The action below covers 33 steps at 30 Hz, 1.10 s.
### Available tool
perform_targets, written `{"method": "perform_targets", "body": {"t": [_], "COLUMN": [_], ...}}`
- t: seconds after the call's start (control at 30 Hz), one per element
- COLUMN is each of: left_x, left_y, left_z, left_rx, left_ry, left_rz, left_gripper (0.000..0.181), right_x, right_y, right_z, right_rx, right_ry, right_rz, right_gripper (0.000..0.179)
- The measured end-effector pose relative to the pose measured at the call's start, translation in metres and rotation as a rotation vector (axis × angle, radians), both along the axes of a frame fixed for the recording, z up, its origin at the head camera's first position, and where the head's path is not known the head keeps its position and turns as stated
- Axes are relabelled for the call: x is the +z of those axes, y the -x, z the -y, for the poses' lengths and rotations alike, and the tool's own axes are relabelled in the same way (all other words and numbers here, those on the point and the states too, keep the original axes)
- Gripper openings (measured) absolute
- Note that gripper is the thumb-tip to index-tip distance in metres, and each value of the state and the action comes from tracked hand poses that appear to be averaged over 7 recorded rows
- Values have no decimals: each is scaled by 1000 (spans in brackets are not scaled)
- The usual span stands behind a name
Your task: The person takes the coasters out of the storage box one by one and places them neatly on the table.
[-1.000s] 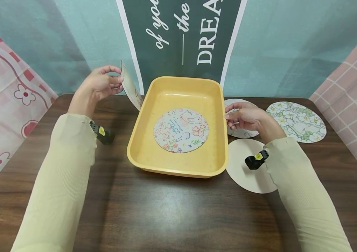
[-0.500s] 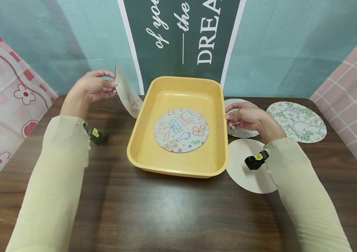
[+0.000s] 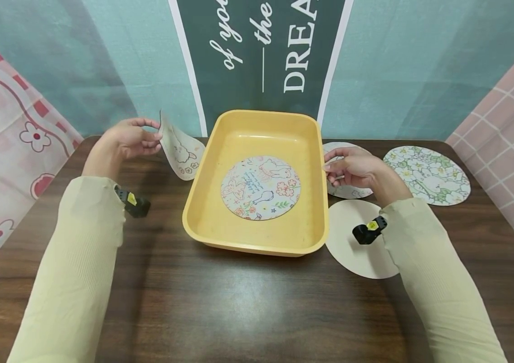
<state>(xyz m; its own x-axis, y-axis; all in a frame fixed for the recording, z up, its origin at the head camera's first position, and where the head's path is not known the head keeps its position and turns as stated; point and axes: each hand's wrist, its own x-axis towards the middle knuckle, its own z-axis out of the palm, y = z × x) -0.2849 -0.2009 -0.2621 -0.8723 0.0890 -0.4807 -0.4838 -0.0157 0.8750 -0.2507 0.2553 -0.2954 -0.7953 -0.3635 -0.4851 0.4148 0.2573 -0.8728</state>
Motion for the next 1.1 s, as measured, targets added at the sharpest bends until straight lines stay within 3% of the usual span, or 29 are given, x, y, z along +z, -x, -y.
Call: {"method": "perform_targets", "body": {"t": [0.23, 0.57, 0.8, 1.1], "left_x": [-12, -21, -26, -35], "left_y": [-3, -4, -5, -7], "left_z": [10, 20, 28, 37], "left_rx": [-8, -23, -16, -9], "left_ry": [20, 79, 59, 100], "left_rz": [21, 44, 77, 88], "left_gripper": [18, 19, 16, 19], "right_x": [0, 0, 0, 0], "right_y": [0, 0, 0, 0], "right_z": [0, 0, 0, 0], "right_rx": [-2, -7, -8, -13], "right_ry": [13, 3, -3, -4], "right_rz": [9, 8, 9, 8], "right_gripper": [14, 16, 17, 17]}}
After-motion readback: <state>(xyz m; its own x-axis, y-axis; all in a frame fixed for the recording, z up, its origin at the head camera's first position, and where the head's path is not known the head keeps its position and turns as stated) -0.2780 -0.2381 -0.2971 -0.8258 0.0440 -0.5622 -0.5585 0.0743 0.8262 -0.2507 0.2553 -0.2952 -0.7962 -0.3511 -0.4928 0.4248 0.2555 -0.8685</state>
